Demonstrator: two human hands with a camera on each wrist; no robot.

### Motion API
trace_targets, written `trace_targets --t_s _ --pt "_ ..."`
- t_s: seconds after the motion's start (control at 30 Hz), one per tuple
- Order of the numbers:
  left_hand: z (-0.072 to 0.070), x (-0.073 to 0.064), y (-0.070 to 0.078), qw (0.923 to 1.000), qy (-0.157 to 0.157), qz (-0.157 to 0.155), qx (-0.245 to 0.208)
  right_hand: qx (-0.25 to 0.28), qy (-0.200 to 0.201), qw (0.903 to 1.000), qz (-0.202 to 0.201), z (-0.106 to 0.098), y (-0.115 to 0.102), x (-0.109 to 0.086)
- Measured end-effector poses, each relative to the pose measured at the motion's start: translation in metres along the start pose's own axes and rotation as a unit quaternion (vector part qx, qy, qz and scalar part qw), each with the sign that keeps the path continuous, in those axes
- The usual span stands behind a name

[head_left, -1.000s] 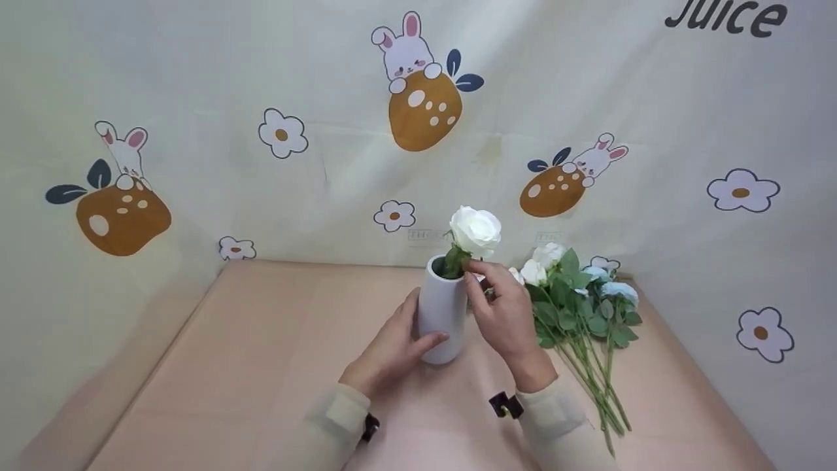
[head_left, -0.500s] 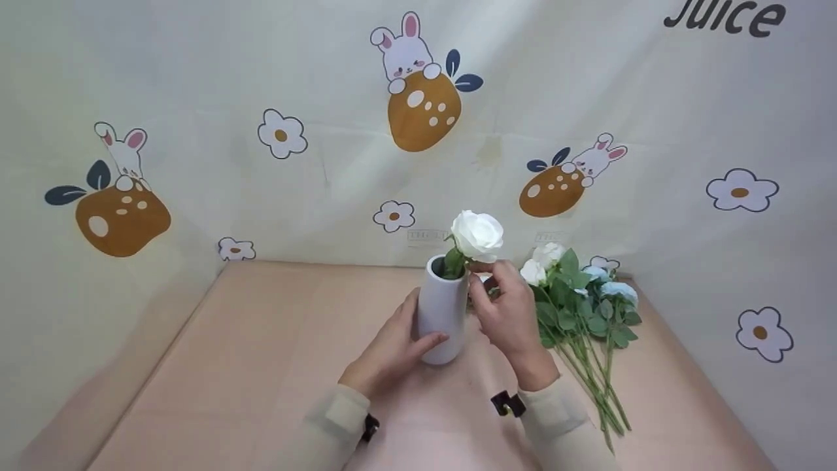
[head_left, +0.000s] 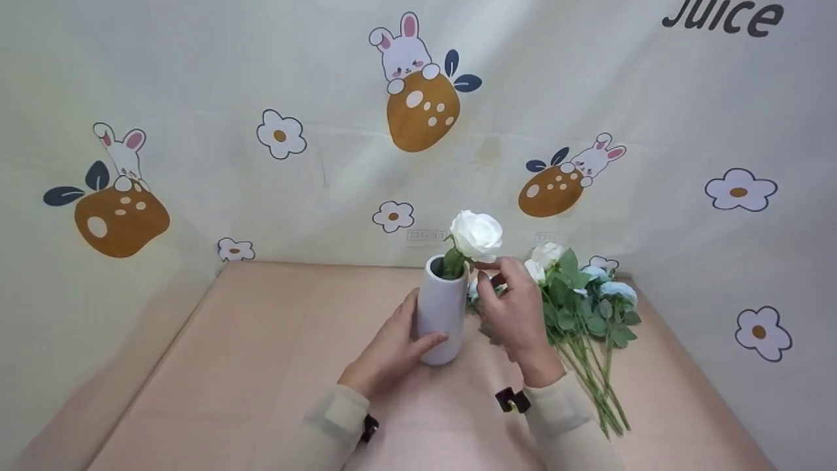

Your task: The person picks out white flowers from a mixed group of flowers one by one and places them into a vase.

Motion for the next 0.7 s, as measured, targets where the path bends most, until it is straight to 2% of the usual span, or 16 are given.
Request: trace_targets --t_s 0.43,0.7 --pt "0.000 -0.002 0.001 0.9999 -0.002 -0.012 -0.001 -0.026 -0.002 0.9992 0.032 -0.019 0.016 0.014" --pt "0.000 -0.001 0.000 0.9998 -0.002 -0.017 0.004 -0.066 -0.036 0.9929 0.092 -0.033 0.032 0.023"
Point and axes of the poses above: each hand's wrist, its own x-axis towards the middle knuckle, its own z-axis out of the palm, y = z × x, the point moved 3 cm from there along x, towards the middle knuckle, and after that the axes turned 12 degrees about z, right-handed, at the moved point
